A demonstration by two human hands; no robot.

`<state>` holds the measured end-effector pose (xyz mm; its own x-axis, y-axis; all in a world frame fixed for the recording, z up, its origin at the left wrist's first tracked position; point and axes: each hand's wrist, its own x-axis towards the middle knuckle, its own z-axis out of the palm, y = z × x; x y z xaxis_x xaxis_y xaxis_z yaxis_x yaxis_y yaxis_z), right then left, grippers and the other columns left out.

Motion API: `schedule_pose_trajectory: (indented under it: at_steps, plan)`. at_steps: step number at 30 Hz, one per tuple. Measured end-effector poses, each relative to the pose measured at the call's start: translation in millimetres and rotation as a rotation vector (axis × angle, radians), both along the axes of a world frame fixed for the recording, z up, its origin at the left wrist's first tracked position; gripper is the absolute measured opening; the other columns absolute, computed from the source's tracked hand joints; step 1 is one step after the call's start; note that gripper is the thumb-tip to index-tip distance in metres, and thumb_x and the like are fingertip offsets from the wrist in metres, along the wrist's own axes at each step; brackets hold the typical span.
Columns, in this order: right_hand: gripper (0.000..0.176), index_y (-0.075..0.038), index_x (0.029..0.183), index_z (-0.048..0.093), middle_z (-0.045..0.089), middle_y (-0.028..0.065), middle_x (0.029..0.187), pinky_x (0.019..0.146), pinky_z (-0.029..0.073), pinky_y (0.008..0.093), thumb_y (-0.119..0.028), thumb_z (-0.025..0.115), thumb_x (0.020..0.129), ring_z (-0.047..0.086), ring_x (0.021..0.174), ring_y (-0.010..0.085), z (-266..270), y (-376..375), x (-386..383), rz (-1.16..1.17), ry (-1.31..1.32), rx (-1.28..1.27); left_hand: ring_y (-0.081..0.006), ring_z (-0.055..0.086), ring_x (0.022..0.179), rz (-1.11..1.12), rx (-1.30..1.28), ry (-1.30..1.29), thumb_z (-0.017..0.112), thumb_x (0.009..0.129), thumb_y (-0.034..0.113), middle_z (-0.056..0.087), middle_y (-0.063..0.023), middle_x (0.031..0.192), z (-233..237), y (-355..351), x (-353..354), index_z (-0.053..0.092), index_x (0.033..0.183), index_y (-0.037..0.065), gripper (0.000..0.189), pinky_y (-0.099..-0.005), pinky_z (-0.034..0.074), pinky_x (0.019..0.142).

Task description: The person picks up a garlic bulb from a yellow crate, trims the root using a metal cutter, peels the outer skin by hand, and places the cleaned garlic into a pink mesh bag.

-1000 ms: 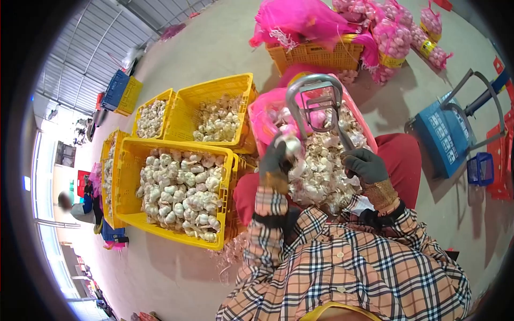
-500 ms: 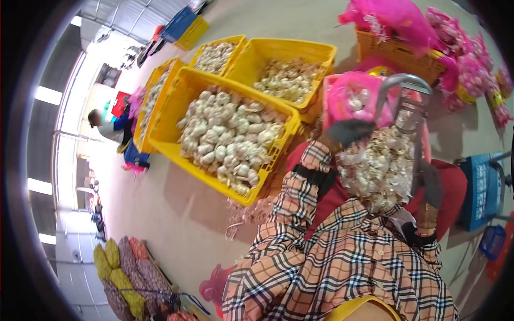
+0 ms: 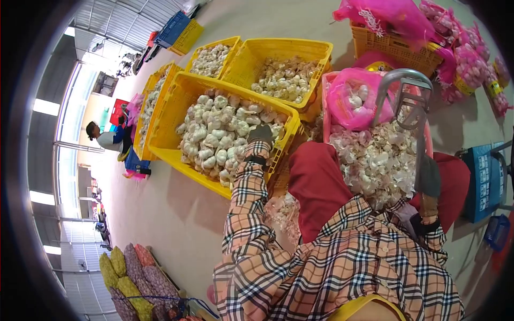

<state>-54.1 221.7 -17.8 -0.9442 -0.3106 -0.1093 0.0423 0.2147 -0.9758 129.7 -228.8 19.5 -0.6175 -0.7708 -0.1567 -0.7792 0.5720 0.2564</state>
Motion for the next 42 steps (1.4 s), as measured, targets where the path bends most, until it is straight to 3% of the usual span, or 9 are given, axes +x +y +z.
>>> schedule_pose_trajectory:
  at_steps: [6, 8, 11, 17, 28, 31, 34, 36, 42]
  plan:
    - [0.031, -0.001, 0.114, 0.055, 0.056, 0.0111, 0.108, 0.086, 0.041, 0.0298, -0.020, 0.051, 0.090, 0.053, 0.098, 0.0190, -9, 7, -4, 0.020, -0.076, -0.020, -0.0177, 0.060, 0.089, -0.045, -0.036, -0.192, 0.066, 0.070, 0.006, 0.062, -0.0121, 0.101, -27, -24, 11, 0.055, 0.113, -0.001, 0.045, -0.0263, 0.049, 0.079]
    - [0.029, -0.002, 0.113, 0.056, 0.057, 0.0118, 0.104, 0.082, 0.043, 0.0311, -0.017, 0.052, 0.089, 0.054, 0.094, 0.0231, 12, -5, 8, -0.018, 0.504, 0.268, -0.0200, 0.059, 0.094, 0.097, 0.577, 0.600, 0.066, 0.068, 0.003, 0.059, -0.0135, 0.103, -20, -20, 25, 0.049, 0.119, -0.003, 0.054, -0.0289, 0.049, 0.083]
    - [0.030, -0.003, 0.112, 0.056, 0.057, 0.0134, 0.100, 0.083, 0.043, 0.0353, -0.002, 0.057, 0.082, 0.054, 0.095, 0.0268, 69, -25, 30, -0.047, 0.989, 0.202, -0.0213, 0.057, 0.098, 0.012, 0.824, 0.818, 0.067, 0.068, 0.002, 0.056, -0.0139, 0.109, 41, 57, 13, 0.046, 0.121, -0.003, 0.057, -0.0311, 0.048, 0.085]
    - [0.046, -0.005, 0.124, 0.051, 0.056, 0.0066, 0.082, 0.066, 0.044, 0.0274, -0.015, 0.065, 0.081, 0.055, 0.074, 0.0143, 101, -64, 59, 0.464, 0.141, -0.140, -0.0231, 0.055, 0.104, -0.171, 1.351, 1.078, 0.072, 0.069, 0.008, 0.054, -0.0132, 0.116, 46, 213, -21, 0.039, 0.128, -0.005, 0.068, -0.0339, 0.046, 0.089]
    - [0.016, -0.001, 0.100, 0.058, 0.061, 0.0071, 0.083, 0.057, 0.043, 0.0234, -0.010, 0.056, 0.086, 0.055, 0.065, 0.0105, 83, -16, 26, 0.145, -0.311, -0.584, -0.0235, 0.047, 0.114, -0.210, 1.650, 0.984, 0.069, 0.065, 0.000, 0.044, -0.0124, 0.127, 28, 283, -64, 0.027, 0.136, 0.004, 0.083, -0.0343, 0.043, 0.093]
    - [0.021, 0.000, 0.098, 0.055, 0.061, 0.0096, 0.082, 0.058, 0.045, 0.0278, -0.015, 0.059, 0.084, 0.056, 0.064, 0.0164, 80, -4, 2, -0.061, -0.072, -0.702, -0.0325, 0.052, 0.110, -0.105, 1.555, 1.008, 0.070, 0.064, 0.005, 0.044, -0.0142, 0.126, 25, 284, -80, 0.025, 0.136, 0.004, 0.085, -0.0375, 0.052, 0.079]
    - [0.029, 0.000, 0.090, 0.055, 0.060, 0.0128, 0.076, 0.057, 0.045, 0.0328, -0.026, 0.063, 0.081, 0.057, 0.062, 0.0226, 82, -2, -16, -0.127, 0.995, 0.394, -0.0320, 0.052, 0.110, -0.065, 1.572, 1.040, 0.070, 0.065, 0.005, 0.042, -0.0132, 0.128, 23, 288, -94, 0.025, 0.137, 0.006, 0.084, -0.0371, 0.052, 0.079]
    - [0.039, -0.001, 0.087, 0.056, 0.058, 0.0156, 0.072, 0.057, 0.045, 0.0358, -0.038, 0.064, 0.078, 0.058, 0.063, 0.0271, 87, 10, 2, 0.246, -0.039, 0.502, -0.0295, 0.050, 0.111, -0.035, 1.667, 1.074, 0.067, 0.067, 0.001, 0.040, -0.0117, 0.130, 23, 288, -100, 0.023, 0.138, 0.007, 0.083, -0.0381, 0.050, 0.083]
    - [0.044, -0.002, 0.086, 0.057, 0.057, 0.0178, 0.069, 0.058, 0.045, 0.0380, -0.045, 0.062, 0.077, 0.061, 0.065, 0.0295, 120, 15, 19, 0.250, -0.237, 0.535, -0.0220, 0.049, 0.110, 0.028, 1.706, 1.134, 0.058, 0.070, -0.011, 0.037, -0.0092, 0.132, 25, 287, -115, 0.020, 0.140, 0.006, 0.082, -0.0337, 0.044, 0.091]
